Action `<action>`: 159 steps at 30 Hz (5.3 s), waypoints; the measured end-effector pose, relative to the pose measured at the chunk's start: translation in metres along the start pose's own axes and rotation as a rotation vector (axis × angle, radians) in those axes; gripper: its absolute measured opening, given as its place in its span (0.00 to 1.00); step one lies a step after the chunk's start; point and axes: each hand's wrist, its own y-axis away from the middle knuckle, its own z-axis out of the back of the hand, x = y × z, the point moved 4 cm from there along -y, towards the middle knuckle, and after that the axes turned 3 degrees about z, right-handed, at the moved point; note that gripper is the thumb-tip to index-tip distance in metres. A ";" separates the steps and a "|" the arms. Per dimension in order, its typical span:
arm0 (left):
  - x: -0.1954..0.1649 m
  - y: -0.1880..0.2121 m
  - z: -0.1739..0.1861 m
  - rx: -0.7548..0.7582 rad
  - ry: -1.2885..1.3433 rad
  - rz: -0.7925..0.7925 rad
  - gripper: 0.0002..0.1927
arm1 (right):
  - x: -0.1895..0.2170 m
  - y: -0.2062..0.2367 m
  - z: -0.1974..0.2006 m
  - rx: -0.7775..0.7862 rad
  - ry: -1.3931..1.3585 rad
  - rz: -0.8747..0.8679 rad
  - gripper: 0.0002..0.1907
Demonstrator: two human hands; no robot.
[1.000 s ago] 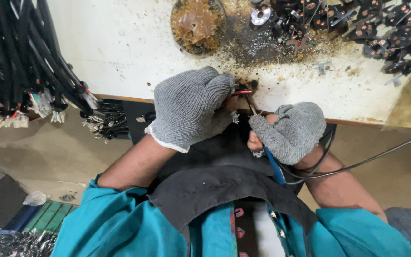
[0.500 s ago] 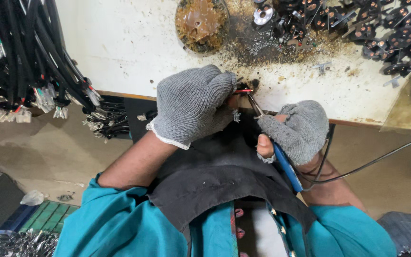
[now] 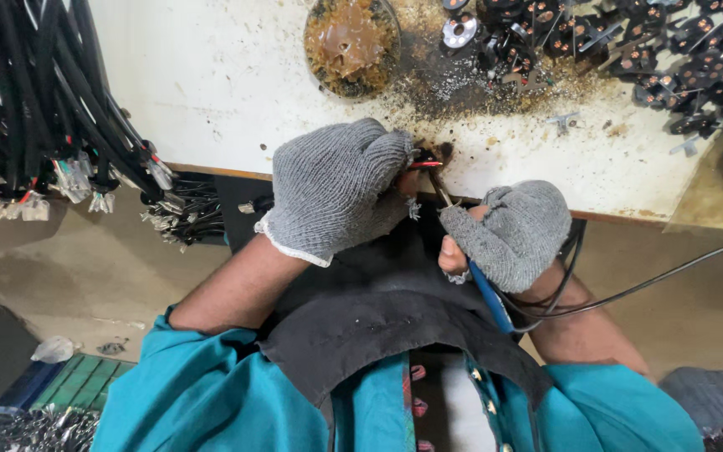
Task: The person solders wires to electrical plug connectors at a workbench. They hold a wire and plug in one hand, apply a soldering iron with the other, dip the wired plug into a flux container, and set finished plugs aside with a pile of completed connectors on the bench.
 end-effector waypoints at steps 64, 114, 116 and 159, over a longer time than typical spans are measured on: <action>-0.004 0.007 0.011 0.216 0.480 0.201 0.09 | 0.048 -0.004 -0.017 -0.344 0.021 0.514 0.03; -0.007 0.028 0.021 -0.122 0.566 0.009 0.09 | 0.034 0.016 -0.011 -0.260 -0.008 0.547 0.07; 0.004 0.025 0.043 -0.271 0.442 0.047 0.09 | 0.048 0.016 -0.003 -0.314 0.074 0.574 0.07; 0.014 0.033 0.023 0.225 0.854 0.293 0.09 | 0.078 0.001 0.000 -0.353 0.053 0.624 0.17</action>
